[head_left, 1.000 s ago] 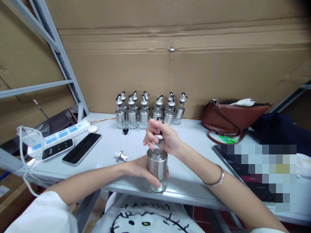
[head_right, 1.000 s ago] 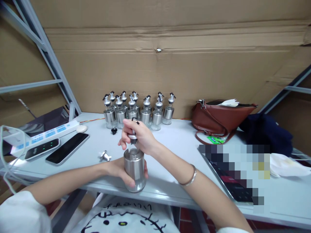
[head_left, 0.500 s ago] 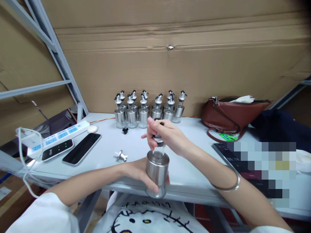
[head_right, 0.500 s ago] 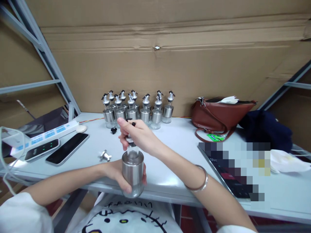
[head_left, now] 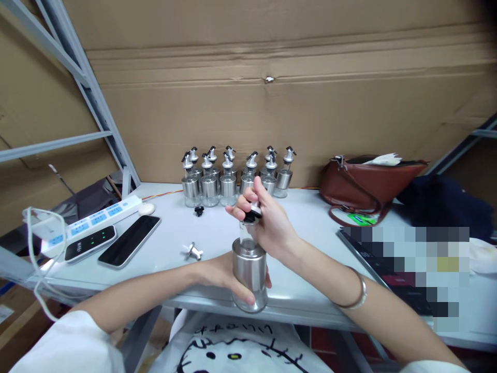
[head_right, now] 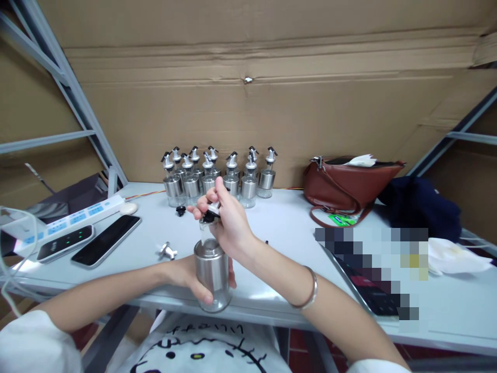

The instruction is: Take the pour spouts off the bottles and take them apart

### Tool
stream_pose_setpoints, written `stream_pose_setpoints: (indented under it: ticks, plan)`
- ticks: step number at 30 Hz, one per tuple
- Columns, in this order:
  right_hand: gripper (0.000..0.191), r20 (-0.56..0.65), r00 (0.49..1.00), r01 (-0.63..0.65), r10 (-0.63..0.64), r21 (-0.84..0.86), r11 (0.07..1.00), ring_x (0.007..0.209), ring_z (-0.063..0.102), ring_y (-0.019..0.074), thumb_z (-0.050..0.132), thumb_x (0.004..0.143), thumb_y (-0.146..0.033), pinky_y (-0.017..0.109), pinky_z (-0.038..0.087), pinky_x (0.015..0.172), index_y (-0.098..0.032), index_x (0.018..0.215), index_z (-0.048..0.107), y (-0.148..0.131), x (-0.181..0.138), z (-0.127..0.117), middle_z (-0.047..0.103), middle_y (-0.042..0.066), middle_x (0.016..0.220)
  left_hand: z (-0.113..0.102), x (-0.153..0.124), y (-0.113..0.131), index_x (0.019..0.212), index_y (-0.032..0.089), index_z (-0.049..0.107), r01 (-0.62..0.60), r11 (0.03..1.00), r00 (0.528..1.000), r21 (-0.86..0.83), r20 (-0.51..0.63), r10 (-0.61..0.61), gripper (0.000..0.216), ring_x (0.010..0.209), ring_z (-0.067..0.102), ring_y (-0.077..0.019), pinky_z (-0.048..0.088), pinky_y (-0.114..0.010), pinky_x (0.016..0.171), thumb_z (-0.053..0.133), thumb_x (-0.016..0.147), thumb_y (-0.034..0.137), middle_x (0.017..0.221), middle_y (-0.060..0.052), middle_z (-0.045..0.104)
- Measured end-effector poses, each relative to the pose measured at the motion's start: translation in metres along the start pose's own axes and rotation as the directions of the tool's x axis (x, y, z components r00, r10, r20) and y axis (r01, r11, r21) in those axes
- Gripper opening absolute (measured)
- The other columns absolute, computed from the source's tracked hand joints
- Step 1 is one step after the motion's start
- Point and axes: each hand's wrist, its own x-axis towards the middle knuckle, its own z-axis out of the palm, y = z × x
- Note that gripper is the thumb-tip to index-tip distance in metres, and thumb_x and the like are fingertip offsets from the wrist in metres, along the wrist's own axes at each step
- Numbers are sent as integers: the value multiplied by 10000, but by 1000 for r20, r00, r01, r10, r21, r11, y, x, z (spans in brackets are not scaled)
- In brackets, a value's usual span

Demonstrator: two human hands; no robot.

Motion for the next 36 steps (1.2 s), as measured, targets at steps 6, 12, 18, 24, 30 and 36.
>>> stream_pose_setpoints:
  ticks: [6,12,18,24,30,36]
  plan:
    - [521,-18,1000,-10,10,7,1000,485,482,65,708,702,-566,250,466,665,-201,551,368,-7,14,-9,449,-82,496,1,6,-3,939,167,609,-15,975,1000,-220,-29,9,582,863,596,-171,433,-332,818,891,470,366,899,-38,664]
    - [445,233,925,379,-300,-505,776,426,422,86,600,799,-549,265,433,559,-215,550,442,-56,12,-27,403,-74,422,2,6,-4,936,171,625,-32,977,999,-213,1,33,514,892,577,-164,423,-312,815,881,511,302,948,-43,655]
    - [229,390,867,323,310,-914,247,450,488,77,672,773,-366,200,354,434,-189,916,650,-81,-5,-29,544,-61,541,2,5,-3,935,169,620,-8,977,1000,-213,-13,6,539,901,583,-187,428,-342,838,883,495,335,953,-53,655]
    - [214,446,814,419,372,-895,155,465,508,79,594,836,-362,189,367,450,-166,813,678,-72,0,-27,543,-44,508,1,4,-6,953,171,613,-8,980,1000,-198,19,12,553,903,591,-192,433,-354,850,878,506,359,957,-55,661]
    - [223,473,862,469,181,-881,65,481,510,92,600,819,-369,219,362,479,-182,736,690,-95,-15,-26,588,-24,528,3,7,-1,1157,204,546,-24,959,999,-282,16,30,755,1087,577,-243,366,-444,983,893,493,296,1191,-98,599]
    - [319,284,903,242,-322,-956,-166,479,467,109,590,806,-464,252,347,504,-189,651,635,-130,-26,-44,554,-14,517,1,14,-10,1123,190,554,-17,922,1000,-387,0,18,540,896,662,-191,394,-408,911,817,653,226,995,-68,659]
